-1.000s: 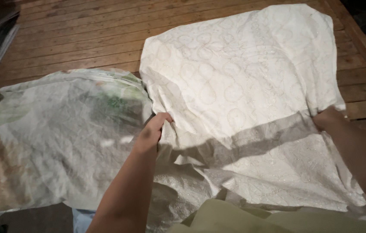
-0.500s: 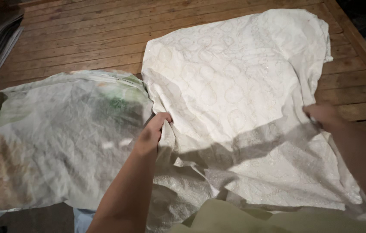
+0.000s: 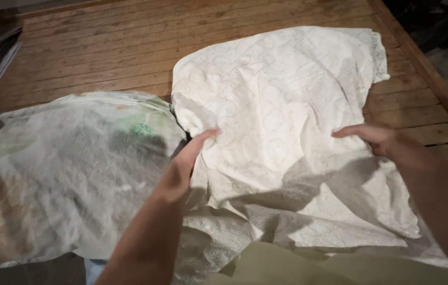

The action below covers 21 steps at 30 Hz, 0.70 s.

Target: The person folds a white patterned sheet on a wooden table. They repeatedly unfold and refold the sheet, adjusting its edges and smoothing it out. The sheet remains on the table throughout the clip.

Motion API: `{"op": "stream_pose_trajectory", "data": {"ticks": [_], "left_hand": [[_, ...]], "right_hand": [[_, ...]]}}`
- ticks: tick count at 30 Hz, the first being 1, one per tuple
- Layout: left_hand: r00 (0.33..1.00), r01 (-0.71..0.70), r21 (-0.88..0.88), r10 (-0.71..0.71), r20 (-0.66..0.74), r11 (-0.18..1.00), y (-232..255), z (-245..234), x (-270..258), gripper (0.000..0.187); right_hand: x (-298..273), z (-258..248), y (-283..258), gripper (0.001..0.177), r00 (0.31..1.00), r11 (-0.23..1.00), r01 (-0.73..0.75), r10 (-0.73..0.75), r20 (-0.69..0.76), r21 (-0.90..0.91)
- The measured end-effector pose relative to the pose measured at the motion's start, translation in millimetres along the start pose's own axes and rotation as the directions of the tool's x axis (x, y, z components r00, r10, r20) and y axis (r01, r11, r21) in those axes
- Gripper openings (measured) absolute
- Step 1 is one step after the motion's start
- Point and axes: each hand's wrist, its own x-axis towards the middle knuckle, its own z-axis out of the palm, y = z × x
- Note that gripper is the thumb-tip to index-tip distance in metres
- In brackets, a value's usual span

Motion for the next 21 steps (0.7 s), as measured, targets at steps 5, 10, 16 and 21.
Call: {"op": "stream_pose_trajectory", "data": {"ticks": [5,10,16,21], "left_hand": [[0.915,-0.375,0.603,0.385,0.119,0.704,30,-25,77,0.07],[0.819,-0.11,0.957,0.521,0.24,-0.268,118,-56,98,0.074],[0.994,-0.101,0.742,0.095,0.051,0.663,174,-68,39,0.066],[0.972,-0.041,0.23,-0.015,0.236,0.972,156,-62,51,0.056]], "right_hand": [[25,-47,-13,0.095,0.969,0.764,0.193,-0.247,-0.002,-0.616],[-14,-99,-57,0.092,0.974,0.538,-0.135,-0.081,-0.211,-0.832],[-82,-114,-75,0.067,1.0,1.0,0.012,-0.013,-0.013,-0.029],[-93,-98,-84,0.05,0.982,0.913,0.176,-0.19,0.002,0.367]]}}
